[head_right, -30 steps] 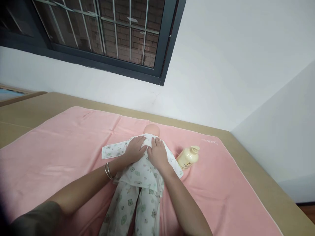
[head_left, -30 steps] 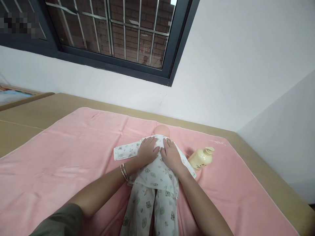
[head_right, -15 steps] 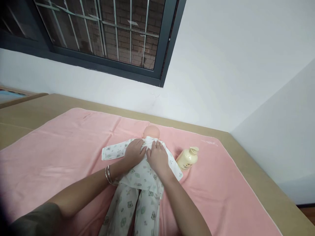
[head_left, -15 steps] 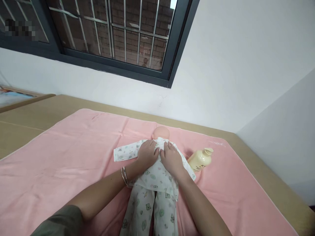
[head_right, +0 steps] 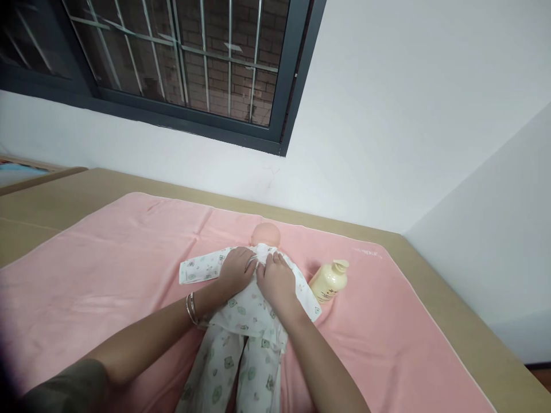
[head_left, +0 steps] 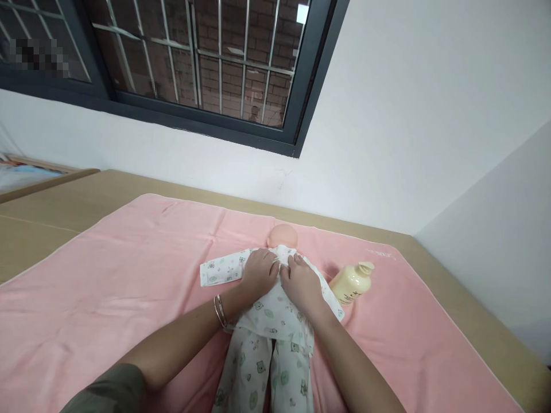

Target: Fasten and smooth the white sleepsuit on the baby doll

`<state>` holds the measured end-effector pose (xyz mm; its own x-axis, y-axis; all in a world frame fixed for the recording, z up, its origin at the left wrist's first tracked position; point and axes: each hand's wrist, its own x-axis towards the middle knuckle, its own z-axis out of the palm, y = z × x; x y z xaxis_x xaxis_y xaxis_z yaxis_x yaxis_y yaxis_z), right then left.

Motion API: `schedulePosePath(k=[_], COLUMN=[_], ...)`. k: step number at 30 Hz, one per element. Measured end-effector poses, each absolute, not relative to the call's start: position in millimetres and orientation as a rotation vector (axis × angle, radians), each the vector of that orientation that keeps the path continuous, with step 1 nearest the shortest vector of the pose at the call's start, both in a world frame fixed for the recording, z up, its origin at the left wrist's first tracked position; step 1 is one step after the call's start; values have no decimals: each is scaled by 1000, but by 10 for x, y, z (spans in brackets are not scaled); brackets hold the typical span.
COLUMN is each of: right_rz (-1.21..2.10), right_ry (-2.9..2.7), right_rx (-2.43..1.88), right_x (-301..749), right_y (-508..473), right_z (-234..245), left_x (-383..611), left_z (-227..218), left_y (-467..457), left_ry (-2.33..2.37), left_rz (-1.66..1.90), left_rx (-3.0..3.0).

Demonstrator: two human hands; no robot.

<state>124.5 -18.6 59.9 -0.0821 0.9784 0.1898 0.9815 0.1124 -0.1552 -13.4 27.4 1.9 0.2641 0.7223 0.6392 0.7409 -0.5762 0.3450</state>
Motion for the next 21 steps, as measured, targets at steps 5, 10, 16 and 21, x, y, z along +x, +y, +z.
schedulePosePath(k=[5,10,16,21], right_rz=[3,-108,-127,-131], right_ry=[-2245,-2273,-2209,-2130], right_rx=[-1802,-1783,-1854,-1922], right_x=[1345,1250,1179,1169], right_y=[-1,-103,-256,-217], right_z=[491,461,548,503], left_x=[-133,-138,-128,-126], left_z=[-15,11,43,43], left_y=[337,323,231,233], left_ry=[-1344,-1262,-1454,-1514], left_rz=[-1286,-1364,-1242,-1261], left_rx=[-2527,-2552,-2428,-2388])
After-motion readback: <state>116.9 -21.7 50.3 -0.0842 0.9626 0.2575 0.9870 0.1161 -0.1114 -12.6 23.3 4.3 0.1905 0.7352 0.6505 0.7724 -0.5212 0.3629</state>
